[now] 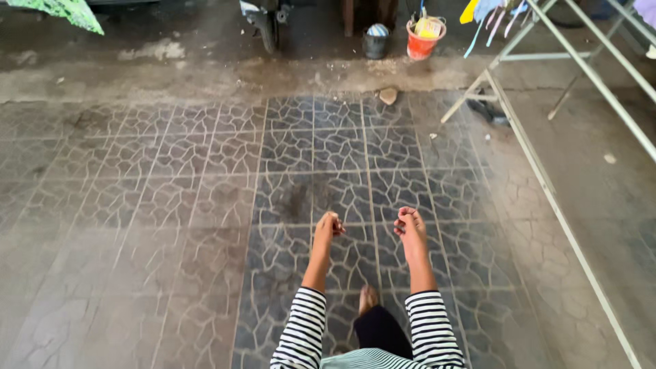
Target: The person removes various pieces of laundry, including small pants, socks, and cloths, from a rotating drying rack by hand and puts them into a green plastic basket on the floor.
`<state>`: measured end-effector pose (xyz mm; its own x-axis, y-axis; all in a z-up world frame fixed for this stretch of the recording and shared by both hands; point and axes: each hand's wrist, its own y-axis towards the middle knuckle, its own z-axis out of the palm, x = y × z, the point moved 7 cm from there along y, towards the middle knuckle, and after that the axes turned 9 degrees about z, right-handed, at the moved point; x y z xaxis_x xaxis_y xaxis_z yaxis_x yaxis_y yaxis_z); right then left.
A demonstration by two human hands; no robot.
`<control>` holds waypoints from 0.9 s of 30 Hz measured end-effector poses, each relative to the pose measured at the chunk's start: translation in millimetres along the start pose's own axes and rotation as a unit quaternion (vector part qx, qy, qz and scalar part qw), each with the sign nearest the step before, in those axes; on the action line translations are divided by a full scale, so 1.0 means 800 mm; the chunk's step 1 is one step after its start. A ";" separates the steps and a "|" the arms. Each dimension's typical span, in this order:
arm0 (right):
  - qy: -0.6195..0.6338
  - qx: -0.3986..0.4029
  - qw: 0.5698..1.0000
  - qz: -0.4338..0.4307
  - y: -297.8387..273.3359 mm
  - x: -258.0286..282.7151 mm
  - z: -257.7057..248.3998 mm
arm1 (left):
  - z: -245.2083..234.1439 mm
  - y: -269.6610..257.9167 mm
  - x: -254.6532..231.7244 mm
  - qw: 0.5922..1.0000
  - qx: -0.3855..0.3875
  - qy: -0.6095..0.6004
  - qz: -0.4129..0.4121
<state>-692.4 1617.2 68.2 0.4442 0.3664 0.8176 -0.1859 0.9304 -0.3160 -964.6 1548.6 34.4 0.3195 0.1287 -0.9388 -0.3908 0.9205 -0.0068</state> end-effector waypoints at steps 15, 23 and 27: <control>0.004 0.020 0.996 -0.083 0.543 0.246 0.123 | 0.047 0.527 -0.003 0.996 -0.086 0.009 -0.031; 0.020 0.014 0.996 -0.081 0.757 0.312 0.156 | 0.078 0.782 0.034 0.996 -0.068 -0.018 -0.051; 0.040 -0.036 0.992 -0.112 0.895 0.358 0.176 | 0.114 0.953 0.046 0.994 -0.021 -0.083 -0.074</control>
<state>-821.7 2386.5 144.0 0.5366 0.1473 0.8309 -0.0124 0.9859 -0.1668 -1172.0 2289.0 25.7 0.5122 0.0545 -0.8571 -0.3631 0.9182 -0.1586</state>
